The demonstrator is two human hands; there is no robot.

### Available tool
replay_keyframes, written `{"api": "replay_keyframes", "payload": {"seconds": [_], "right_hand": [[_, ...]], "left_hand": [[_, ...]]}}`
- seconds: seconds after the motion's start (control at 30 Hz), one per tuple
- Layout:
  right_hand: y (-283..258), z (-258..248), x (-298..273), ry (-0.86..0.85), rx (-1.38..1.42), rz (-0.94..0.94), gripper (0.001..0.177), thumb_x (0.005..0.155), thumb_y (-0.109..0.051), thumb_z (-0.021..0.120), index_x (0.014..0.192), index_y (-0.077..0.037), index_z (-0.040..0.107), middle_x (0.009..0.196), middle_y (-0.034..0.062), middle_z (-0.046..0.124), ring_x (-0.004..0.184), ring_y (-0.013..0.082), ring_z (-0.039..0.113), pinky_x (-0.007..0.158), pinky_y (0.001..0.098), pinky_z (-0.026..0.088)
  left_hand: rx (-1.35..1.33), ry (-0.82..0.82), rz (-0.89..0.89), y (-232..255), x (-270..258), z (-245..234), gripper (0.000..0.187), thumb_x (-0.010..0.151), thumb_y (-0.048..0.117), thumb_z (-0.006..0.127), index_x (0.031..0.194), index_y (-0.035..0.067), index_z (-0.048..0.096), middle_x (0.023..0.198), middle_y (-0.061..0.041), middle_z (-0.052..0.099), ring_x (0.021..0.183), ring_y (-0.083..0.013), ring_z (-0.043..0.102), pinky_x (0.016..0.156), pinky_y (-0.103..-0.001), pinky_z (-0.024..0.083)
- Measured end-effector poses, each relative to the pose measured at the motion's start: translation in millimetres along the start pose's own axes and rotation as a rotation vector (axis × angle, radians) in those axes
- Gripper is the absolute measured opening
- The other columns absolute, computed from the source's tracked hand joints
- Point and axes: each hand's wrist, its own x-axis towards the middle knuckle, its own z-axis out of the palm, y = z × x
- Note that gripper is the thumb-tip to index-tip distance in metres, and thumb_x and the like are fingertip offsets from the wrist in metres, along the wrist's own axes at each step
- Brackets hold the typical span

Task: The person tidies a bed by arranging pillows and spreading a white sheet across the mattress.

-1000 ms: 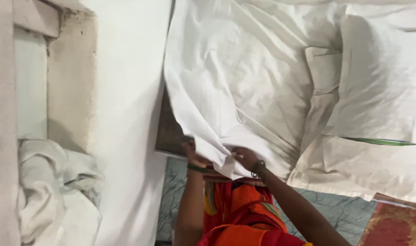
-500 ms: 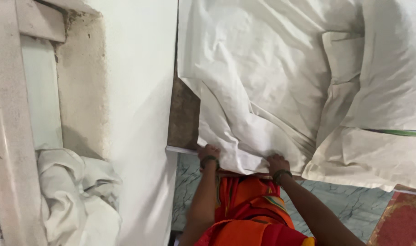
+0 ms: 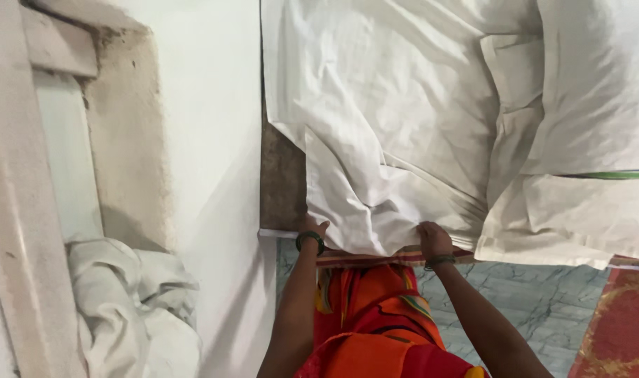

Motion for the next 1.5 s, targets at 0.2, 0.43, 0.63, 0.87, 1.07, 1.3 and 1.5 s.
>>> {"api": "replay_keyframes", "payload": {"seconds": [0.2, 0.43, 0.63, 0.87, 1.07, 1.3, 1.5], "right_hand": [[15, 10, -22, -0.397, -0.017, 0.056, 0.023, 0.097, -0.032, 0.058, 0.100, -0.015, 0.074, 0.089, 0.0104, 0.076, 0.082, 0.0348, 0.072, 0.076, 0.0469, 0.056], [53, 11, -73, -0.674, 0.032, 0.110, 0.029, 0.097, -0.038, 0.058, 0.101, -0.014, 0.073, 0.091, 0.0115, 0.076, 0.087, 0.0334, 0.072, 0.082, 0.0443, 0.055], [68, 0, -113, -0.024, 0.008, -0.163, 0.020, 0.089, -0.021, 0.065, 0.104, -0.012, 0.074, 0.115, 0.0105, 0.075, 0.096, 0.0333, 0.069, 0.088, 0.0445, 0.054], [77, 24, -127, -0.057, 0.699, 0.791, 0.042, 0.099, -0.030, 0.065, 0.137, -0.013, 0.056, 0.116, 0.0043, 0.066, 0.100, 0.0231, 0.063, 0.083, 0.0432, 0.052], [70, 53, -91, 0.143, 1.275, 1.217, 0.052, 0.094, -0.032, 0.068, 0.142, -0.024, 0.052, 0.114, 0.0017, 0.067, 0.091, 0.0164, 0.064, 0.080, 0.0427, 0.050], [63, 66, -58, 0.556, 0.607, 1.161, 0.056, 0.096, -0.036, 0.080, 0.129, 0.004, 0.060, 0.110, 0.0159, 0.073, 0.096, 0.0298, 0.075, 0.080, 0.0388, 0.062], [74, 49, -51, 0.425, 1.112, 1.338, 0.049, 0.088, -0.023, 0.079, 0.130, -0.003, 0.063, 0.126, 0.0138, 0.070, 0.104, 0.0328, 0.072, 0.090, 0.0450, 0.061]], "left_hand": [[0.049, -0.100, -0.209, -5, -11, 25, 0.062, 0.084, 0.026, 0.078, 0.140, 0.013, 0.054, 0.141, -0.017, 0.060, 0.129, -0.0356, 0.058, 0.106, -0.045, 0.049], [-0.102, 0.254, -0.115, -25, -31, 15, 0.037, 0.109, 0.028, 0.060, 0.094, -0.005, 0.059, 0.090, -0.021, 0.060, 0.084, -0.0306, 0.053, 0.081, -0.046, 0.048], [-0.751, 0.826, -0.327, -117, -106, -19, 0.023, 0.092, 0.018, 0.061, 0.108, 0.001, 0.060, 0.099, -0.014, 0.063, 0.077, -0.0240, 0.061, 0.069, -0.041, 0.054], [-0.895, 0.271, -0.569, -169, -162, -14, 0.027, 0.089, 0.014, 0.070, 0.114, 0.012, 0.059, 0.083, -0.015, 0.065, 0.058, -0.0234, 0.058, 0.049, -0.037, 0.048], [-0.816, -0.067, -0.398, -154, -123, 31, 0.035, 0.098, 0.036, 0.068, 0.114, 0.007, 0.058, 0.085, -0.009, 0.060, 0.057, -0.0190, 0.059, 0.046, -0.034, 0.048], [-0.862, 0.001, -0.420, -105, -79, 81, 0.048, 0.093, 0.023, 0.070, 0.130, 0.010, 0.043, 0.094, -0.013, 0.061, 0.070, -0.0284, 0.057, 0.053, -0.045, 0.044], [-0.077, -0.007, -0.326, -105, -73, 48, 0.035, 0.096, 0.030, 0.070, 0.114, 0.001, 0.059, 0.107, -0.020, 0.070, 0.095, -0.0328, 0.070, 0.082, -0.045, 0.057]]}}
